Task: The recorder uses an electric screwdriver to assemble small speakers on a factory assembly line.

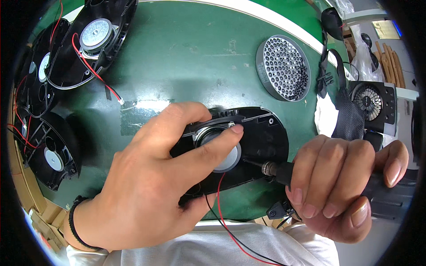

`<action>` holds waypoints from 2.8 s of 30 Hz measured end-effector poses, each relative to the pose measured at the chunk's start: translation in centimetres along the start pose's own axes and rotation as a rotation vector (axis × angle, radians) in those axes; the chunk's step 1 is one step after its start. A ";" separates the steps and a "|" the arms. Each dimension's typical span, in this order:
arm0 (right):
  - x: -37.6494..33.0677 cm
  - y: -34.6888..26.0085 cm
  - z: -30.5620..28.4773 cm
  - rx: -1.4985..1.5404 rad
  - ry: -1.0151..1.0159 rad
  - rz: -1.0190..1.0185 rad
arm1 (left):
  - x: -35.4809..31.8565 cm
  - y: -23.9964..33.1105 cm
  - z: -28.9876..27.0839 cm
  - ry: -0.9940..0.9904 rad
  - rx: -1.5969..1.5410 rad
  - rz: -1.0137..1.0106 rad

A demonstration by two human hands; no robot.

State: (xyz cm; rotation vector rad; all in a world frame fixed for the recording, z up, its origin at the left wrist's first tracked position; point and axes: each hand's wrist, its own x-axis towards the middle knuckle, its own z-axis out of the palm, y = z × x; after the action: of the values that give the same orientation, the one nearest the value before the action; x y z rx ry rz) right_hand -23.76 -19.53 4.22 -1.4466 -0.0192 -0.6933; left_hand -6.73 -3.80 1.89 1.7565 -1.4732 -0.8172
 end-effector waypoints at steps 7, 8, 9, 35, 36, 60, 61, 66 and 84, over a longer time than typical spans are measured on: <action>-0.3 0.1 0.8 0.033 0.182 -0.124 | 0.3 0.4 -1.3 -0.041 -0.174 -0.050; -0.4 0.0 0.9 0.016 0.194 -0.119 | 0.3 0.4 -1.3 -0.041 -0.146 -0.046; -0.4 -0.2 0.9 0.001 0.205 -0.114 | 0.4 0.4 -1.1 -0.038 -0.143 -0.045; 0.1 -0.3 -0.5 -0.026 -0.048 0.015 | 1.9 -1.0 0.1 -0.009 -0.153 0.016; 0.1 -0.2 -0.5 -0.015 -0.050 0.005 | 2.0 -1.0 0.1 -0.010 -0.154 0.015; -0.7 0.4 1.3 -0.125 -0.027 0.033 | 2.3 -1.0 0.4 -0.022 -0.123 0.061; -0.8 1.0 1.4 -0.106 0.015 -0.035 | 2.2 -1.2 0.6 -0.002 -0.122 0.064; -0.3 1.3 1.4 -0.093 0.030 -0.012 | 2.3 -1.6 0.0 0.012 -0.148 0.049; 1.0 -4.4 -1.0 -0.031 0.437 -0.354 | -1.0 2.5 -1.1 0.042 0.217 -0.195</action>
State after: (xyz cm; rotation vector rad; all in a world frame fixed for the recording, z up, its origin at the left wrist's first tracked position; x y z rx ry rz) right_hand -25.23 -20.69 8.39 -1.3060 0.0771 -1.2948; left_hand -7.34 -3.00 4.65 2.0925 -1.4229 -0.7339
